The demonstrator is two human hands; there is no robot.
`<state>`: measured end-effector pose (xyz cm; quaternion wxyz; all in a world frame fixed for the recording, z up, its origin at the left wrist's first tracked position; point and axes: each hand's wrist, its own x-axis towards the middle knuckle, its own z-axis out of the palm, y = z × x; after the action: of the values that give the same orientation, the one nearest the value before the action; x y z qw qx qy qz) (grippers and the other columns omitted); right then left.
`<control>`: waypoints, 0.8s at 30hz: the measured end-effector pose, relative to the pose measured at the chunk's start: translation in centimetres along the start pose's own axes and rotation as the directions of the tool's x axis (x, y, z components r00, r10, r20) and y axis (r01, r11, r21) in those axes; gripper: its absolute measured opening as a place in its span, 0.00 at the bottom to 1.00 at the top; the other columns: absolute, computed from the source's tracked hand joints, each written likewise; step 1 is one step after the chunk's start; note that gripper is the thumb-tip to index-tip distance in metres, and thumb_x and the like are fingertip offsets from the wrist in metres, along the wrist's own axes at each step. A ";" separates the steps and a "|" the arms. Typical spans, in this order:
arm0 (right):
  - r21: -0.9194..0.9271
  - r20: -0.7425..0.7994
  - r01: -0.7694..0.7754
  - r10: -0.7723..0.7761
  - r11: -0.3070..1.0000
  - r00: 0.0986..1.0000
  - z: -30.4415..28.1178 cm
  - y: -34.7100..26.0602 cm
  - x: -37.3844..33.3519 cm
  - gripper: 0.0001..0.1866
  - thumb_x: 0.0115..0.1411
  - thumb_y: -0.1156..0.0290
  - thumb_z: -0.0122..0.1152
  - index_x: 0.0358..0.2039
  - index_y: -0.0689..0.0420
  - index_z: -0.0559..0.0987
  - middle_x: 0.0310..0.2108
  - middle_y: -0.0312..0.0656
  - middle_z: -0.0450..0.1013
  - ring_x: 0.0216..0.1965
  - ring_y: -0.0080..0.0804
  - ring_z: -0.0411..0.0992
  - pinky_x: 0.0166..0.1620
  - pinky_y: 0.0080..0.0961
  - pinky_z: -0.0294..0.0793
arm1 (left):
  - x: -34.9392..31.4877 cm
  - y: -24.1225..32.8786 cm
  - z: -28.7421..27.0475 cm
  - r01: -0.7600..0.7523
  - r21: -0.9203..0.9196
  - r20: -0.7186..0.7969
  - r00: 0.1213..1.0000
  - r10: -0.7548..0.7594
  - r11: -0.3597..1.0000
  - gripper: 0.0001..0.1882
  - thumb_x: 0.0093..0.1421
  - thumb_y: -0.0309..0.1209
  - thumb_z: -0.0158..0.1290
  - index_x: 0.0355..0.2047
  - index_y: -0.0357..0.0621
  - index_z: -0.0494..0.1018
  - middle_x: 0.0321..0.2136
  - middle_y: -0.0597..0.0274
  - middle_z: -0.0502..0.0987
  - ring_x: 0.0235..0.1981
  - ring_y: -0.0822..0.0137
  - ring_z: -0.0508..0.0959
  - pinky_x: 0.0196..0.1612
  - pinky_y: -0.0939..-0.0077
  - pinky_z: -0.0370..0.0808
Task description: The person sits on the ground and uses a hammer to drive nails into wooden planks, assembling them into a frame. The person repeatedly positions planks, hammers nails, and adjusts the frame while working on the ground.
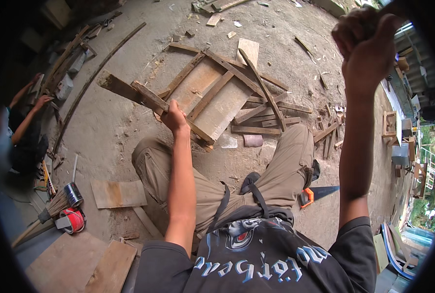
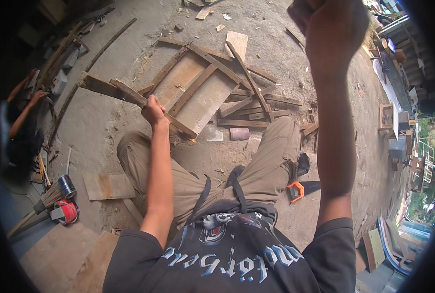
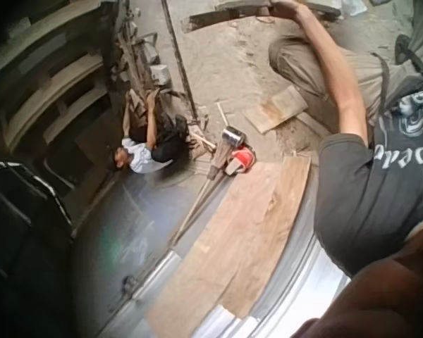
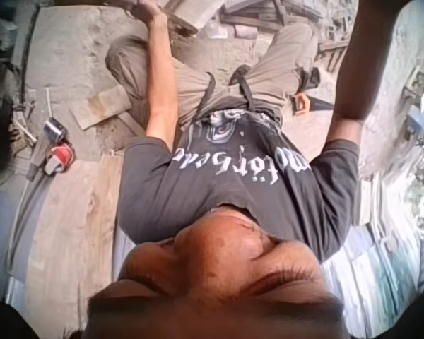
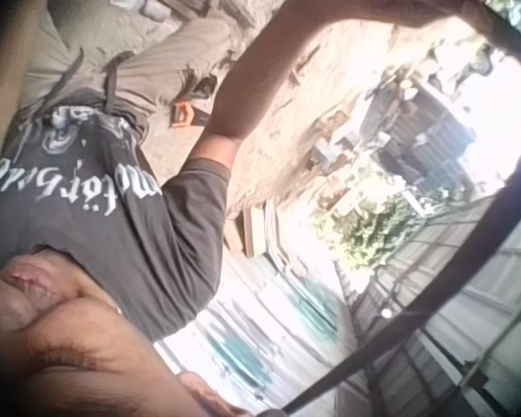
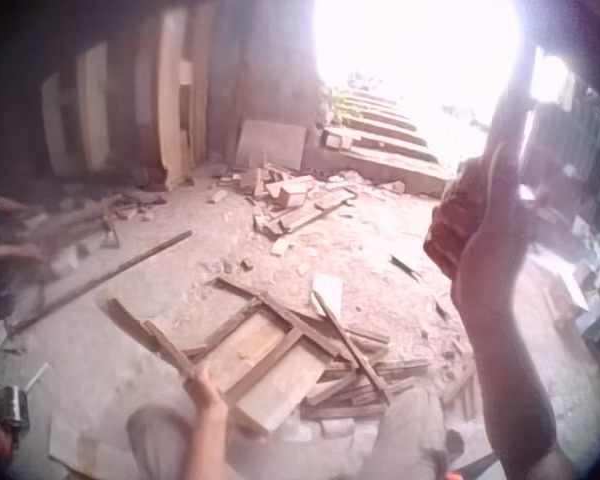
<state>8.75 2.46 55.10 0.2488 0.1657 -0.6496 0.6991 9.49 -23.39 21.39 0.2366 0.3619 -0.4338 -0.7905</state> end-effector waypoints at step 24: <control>-0.318 -0.227 -0.642 0.601 0.698 0.766 -5.2 23.8 -29.5 0.26 0.58 0.48 0.66 0.21 0.57 0.68 0.17 0.29 0.62 0.21 0.18 0.59 0.24 0.24 0.60 | 1.9 -2.1 -0.7 0.373 -0.228 0.237 0.917 -0.320 0.900 0.14 0.49 0.30 0.45 0.10 0.55 0.54 0.07 0.71 0.57 0.08 0.72 0.58 0.15 0.75 0.61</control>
<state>20.04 2.94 18.57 0.0589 -0.1517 -0.7746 0.6111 8.67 -24.02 18.66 0.0951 0.3196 -0.2720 -0.9027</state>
